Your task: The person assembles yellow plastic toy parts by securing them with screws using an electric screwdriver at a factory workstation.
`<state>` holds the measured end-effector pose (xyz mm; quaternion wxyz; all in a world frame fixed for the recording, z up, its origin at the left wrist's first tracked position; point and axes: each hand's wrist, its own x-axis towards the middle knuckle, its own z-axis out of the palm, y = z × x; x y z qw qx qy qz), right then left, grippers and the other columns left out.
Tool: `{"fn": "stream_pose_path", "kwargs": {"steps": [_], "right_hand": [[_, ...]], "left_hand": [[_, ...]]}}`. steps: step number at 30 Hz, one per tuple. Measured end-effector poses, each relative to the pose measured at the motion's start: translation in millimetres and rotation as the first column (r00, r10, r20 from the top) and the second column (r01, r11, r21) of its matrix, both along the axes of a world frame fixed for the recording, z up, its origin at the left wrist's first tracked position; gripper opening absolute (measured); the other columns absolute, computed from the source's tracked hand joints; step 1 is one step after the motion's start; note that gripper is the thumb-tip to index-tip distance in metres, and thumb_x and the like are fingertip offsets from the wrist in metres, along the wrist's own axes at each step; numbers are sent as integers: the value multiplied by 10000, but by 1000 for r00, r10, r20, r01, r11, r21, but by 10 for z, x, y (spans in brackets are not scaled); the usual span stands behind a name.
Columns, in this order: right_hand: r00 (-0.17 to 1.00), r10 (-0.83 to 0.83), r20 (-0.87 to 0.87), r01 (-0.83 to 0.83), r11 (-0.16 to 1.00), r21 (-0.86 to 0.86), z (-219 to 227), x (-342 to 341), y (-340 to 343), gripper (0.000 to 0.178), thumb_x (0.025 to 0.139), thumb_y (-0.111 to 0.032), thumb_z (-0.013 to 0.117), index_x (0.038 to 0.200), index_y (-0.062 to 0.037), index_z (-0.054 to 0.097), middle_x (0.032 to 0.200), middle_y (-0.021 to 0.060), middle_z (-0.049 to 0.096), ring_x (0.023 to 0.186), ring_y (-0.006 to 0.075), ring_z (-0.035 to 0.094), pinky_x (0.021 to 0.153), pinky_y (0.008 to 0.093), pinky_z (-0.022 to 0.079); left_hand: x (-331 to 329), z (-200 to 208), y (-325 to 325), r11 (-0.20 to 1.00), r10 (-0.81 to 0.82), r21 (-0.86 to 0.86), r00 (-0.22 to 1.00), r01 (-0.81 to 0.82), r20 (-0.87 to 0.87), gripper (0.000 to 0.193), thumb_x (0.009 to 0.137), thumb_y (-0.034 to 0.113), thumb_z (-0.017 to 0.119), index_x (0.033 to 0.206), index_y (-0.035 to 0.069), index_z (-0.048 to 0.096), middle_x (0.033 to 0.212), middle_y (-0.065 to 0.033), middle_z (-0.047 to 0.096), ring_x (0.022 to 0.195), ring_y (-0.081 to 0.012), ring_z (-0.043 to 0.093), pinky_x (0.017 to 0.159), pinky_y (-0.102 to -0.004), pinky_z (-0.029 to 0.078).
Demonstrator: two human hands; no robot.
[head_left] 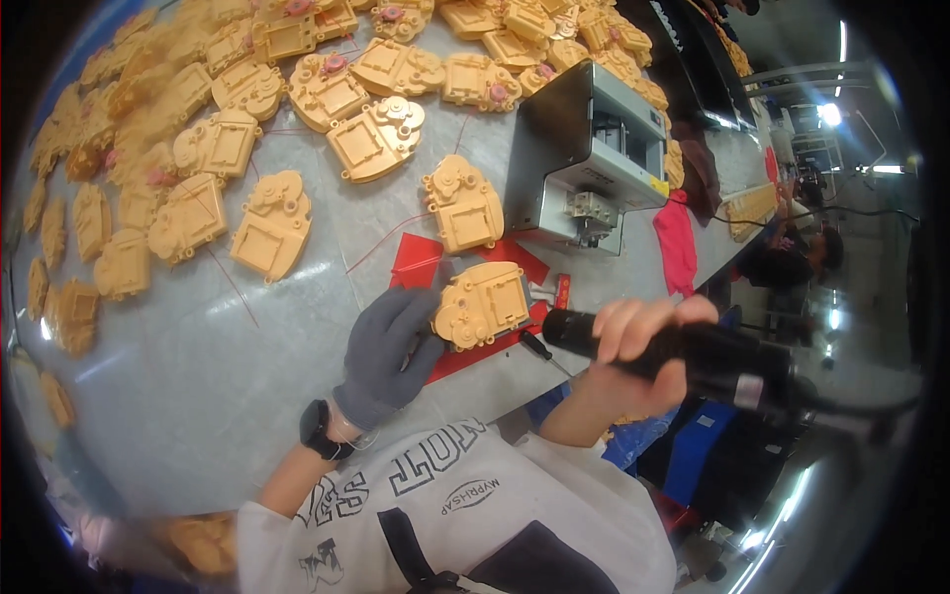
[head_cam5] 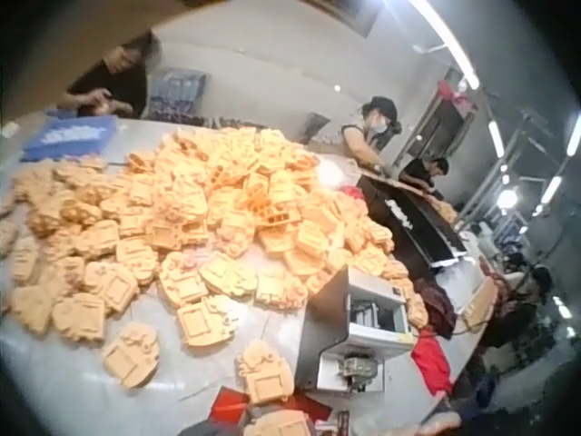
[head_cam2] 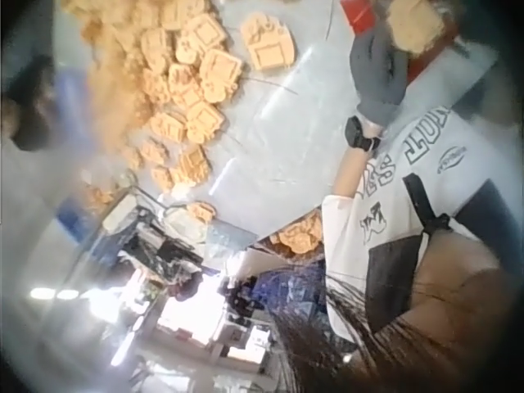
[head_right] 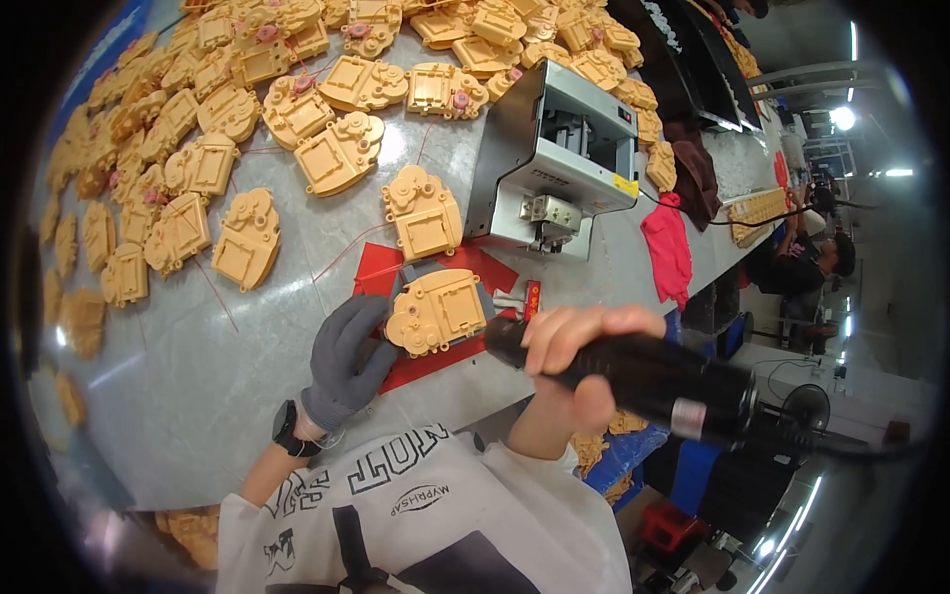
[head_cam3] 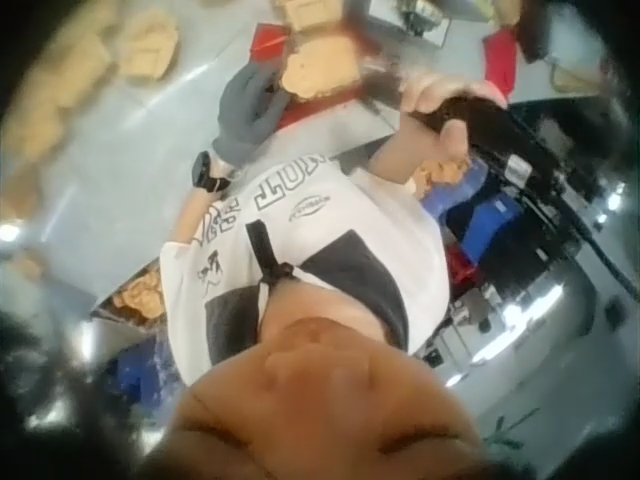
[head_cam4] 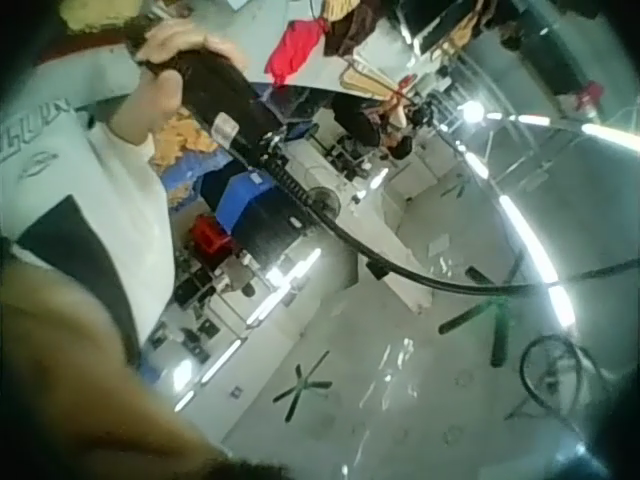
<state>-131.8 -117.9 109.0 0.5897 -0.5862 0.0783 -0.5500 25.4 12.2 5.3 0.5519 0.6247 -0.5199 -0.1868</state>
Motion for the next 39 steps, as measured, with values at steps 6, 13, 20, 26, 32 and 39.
{"fn": "stream_pose_path", "kwargs": {"steps": [6,13,20,26,32,39], "right_hand": [[969,235,-80,-244,960,-140,-54,92,303,516,780,-193,644,1151,-38,321,719,112,541,545,215,543,526,336,433],[972,167,-163,-190,973,-134,-133,224,397,459,803,-262,634,1096,-54,348,680,87,517,502,187,517,527,320,434],[975,114,-191,-120,993,-17,-176,307,450,425,794,-234,647,1049,-51,360,675,93,516,496,180,499,510,310,423],[968,113,-224,-126,991,-45,-174,368,422,418,784,-218,665,1022,-49,365,666,92,515,492,181,500,501,304,418],[977,101,-187,-97,995,29,-209,391,403,405,786,-232,665,1004,-61,368,662,81,510,492,178,498,504,304,413],[986,164,-37,-163,986,21,-258,162,313,365,820,-248,597,1060,-65,393,667,55,504,502,166,494,538,327,416]], "left_hand": [[52,-78,-12,996,-80,-21,994,82,77,476,638,-66,523,1105,25,523,1013,-176,529,838,-353,523,719,-419,443],[39,-84,17,996,-73,-35,994,76,83,484,638,-62,518,1114,25,514,1016,-176,531,849,-352,526,723,-416,447],[35,-103,42,997,-73,-28,996,75,58,462,646,-57,519,1101,24,520,1018,-169,536,862,-353,529,732,-411,450],[40,-99,12,996,-78,-31,996,79,50,463,660,-48,522,1116,34,519,1026,-166,538,883,-349,529,758,-413,445],[60,-107,8,996,-85,-9,995,85,50,497,645,-67,560,1129,35,521,1048,-161,555,936,-344,547,801,-394,454],[32,-136,39,998,-50,-29,995,53,83,443,684,-29,548,1122,23,513,1033,-166,539,903,-355,532,787,-414,444]]}}
